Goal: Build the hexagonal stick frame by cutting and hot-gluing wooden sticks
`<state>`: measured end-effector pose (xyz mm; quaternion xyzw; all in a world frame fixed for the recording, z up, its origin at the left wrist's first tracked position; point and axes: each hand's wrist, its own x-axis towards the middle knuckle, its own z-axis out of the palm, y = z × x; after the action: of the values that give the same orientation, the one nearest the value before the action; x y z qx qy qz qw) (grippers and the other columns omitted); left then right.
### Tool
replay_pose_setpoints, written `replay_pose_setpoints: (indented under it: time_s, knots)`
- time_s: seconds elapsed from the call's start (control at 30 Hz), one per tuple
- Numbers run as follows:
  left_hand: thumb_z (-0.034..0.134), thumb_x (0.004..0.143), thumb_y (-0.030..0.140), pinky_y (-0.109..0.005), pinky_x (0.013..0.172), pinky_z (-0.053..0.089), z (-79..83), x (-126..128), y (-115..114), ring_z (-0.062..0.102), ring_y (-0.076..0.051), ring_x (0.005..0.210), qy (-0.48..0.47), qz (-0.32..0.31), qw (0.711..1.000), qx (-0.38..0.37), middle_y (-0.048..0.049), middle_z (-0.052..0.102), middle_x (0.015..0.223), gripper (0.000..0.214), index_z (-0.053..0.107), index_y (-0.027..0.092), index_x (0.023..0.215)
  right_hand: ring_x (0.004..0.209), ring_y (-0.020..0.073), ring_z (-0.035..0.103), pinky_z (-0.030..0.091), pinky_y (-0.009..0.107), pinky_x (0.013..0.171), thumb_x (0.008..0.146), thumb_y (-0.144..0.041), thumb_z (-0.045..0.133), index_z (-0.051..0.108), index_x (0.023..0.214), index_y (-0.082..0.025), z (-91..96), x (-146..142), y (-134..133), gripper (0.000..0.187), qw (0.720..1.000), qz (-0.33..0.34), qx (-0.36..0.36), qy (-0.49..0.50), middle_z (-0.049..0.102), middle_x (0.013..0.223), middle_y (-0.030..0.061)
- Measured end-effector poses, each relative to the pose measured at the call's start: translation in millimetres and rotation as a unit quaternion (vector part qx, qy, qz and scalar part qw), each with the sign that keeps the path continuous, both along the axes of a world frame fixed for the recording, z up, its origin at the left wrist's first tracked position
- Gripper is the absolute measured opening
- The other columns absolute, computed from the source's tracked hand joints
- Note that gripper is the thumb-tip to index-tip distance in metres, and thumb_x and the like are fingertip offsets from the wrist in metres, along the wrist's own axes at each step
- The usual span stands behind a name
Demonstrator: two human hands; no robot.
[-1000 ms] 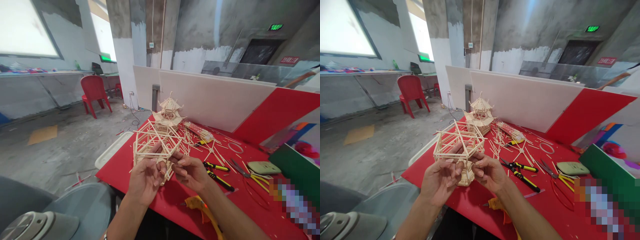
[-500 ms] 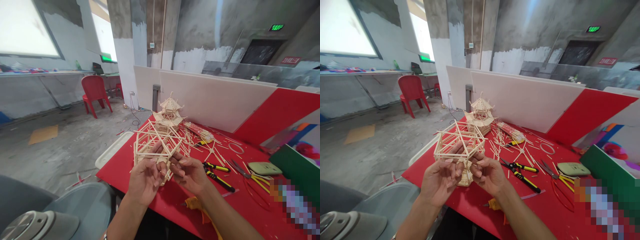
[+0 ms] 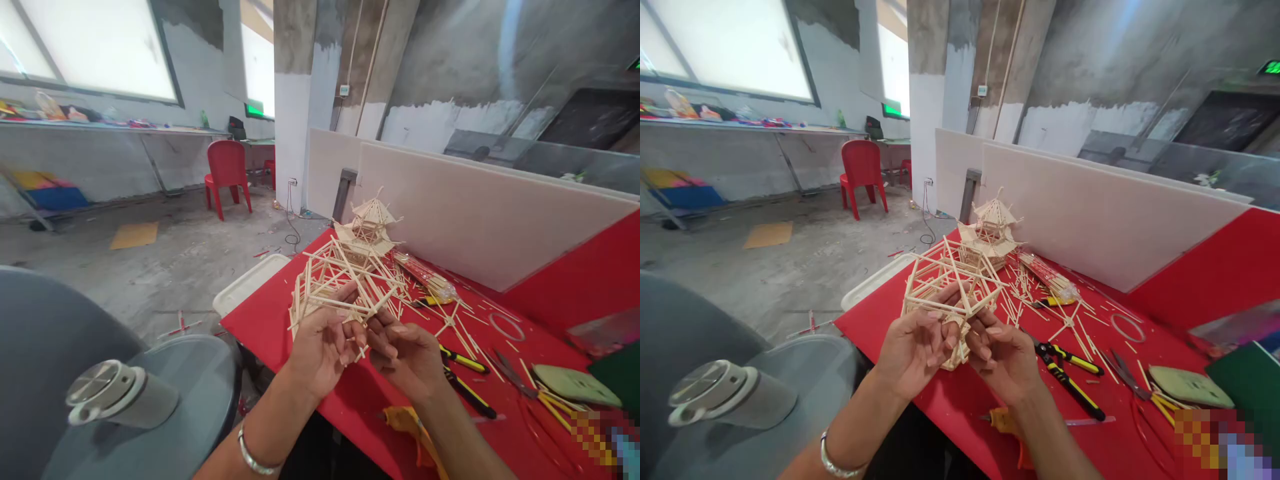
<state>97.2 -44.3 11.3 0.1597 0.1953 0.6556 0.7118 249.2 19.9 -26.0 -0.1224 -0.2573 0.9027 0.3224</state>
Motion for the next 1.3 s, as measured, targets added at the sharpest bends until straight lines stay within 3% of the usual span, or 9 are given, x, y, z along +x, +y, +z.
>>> replay_pose_setpoints:
  time_s: [0.2,0.4,0.67,1.07,1.3]
  knots:
    - [0.051,0.071,0.016,-0.014,0.032,0.031,0.1,-0.6,-0.2,0.056,-0.012,0.048,-0.003,-0.014,1.0,0.007,-0.0049,0.062,0.061,0.068,0.045,0.008,0.138,0.05,0.0037,0.033,0.032,0.013,0.041,0.068,-0.016,0.058,0.06,0.096,-0.022,1.3,0.2,-2.1,0.029,1.0,0.003,-0.006,0.003,0.059,0.085,-0.0012]
    - [0.054,0.067,0.014,-0.016,0.03,0.029,-3.8,0.4,1.0,0.059,-0.012,0.048,-0.029,0.001,1.0,0.001,-0.0042,0.067,0.077,0.074,0.043,0.016,0.14,0.049,0.0036,0.034,0.032,0.012,0.042,0.069,-0.017,0.058,0.061,0.093,-0.02,1.0,2.8,-3.9,0.025,1.0,-0.009,-0.006,-0.025,0.052,0.074,-0.0034]
    - [0.057,0.066,0.019,-0.016,0.032,0.026,-5.8,-0.1,-0.4,0.056,-0.013,0.042,-0.025,-0.027,0.999,-0.003,-0.0009,0.061,0.056,0.075,0.041,0.01,0.139,0.049,0.0034,0.029,0.032,0.013,0.042,0.068,-0.02,0.057,0.062,0.092,-0.018,1.3,4.1,-4.0,0.025,0.998,-0.018,-0.005,-0.061,0.051,0.076,-0.0017]
    - [0.054,0.07,0.019,-0.015,0.032,0.029,-5.3,-2.0,0.1,0.05,-0.011,0.036,-0.013,-0.037,0.999,0.011,-0.0014,0.061,0.054,0.073,0.037,0.012,0.141,0.051,0.0033,0.035,0.034,0.012,0.043,0.07,-0.019,0.056,0.06,0.096,-0.017,-0.9,3.4,-2.8,0.026,0.999,-0.011,-0.016,-0.028,0.05,0.075,-0.0024]
    - [0.053,0.069,0.014,-0.014,0.031,0.033,1.2,-0.8,-0.4,0.058,-0.013,0.048,0.006,-0.006,1.0,0.008,-0.0027,0.064,0.068,0.068,0.044,0.015,0.137,0.051,0.0044,0.036,0.03,0.012,0.041,0.07,-0.016,0.056,0.059,0.097,-0.022,-0.8,-0.6,-1.6,0.028,1.0,0.005,-0.013,0.021,0.05,0.072,-0.0037]
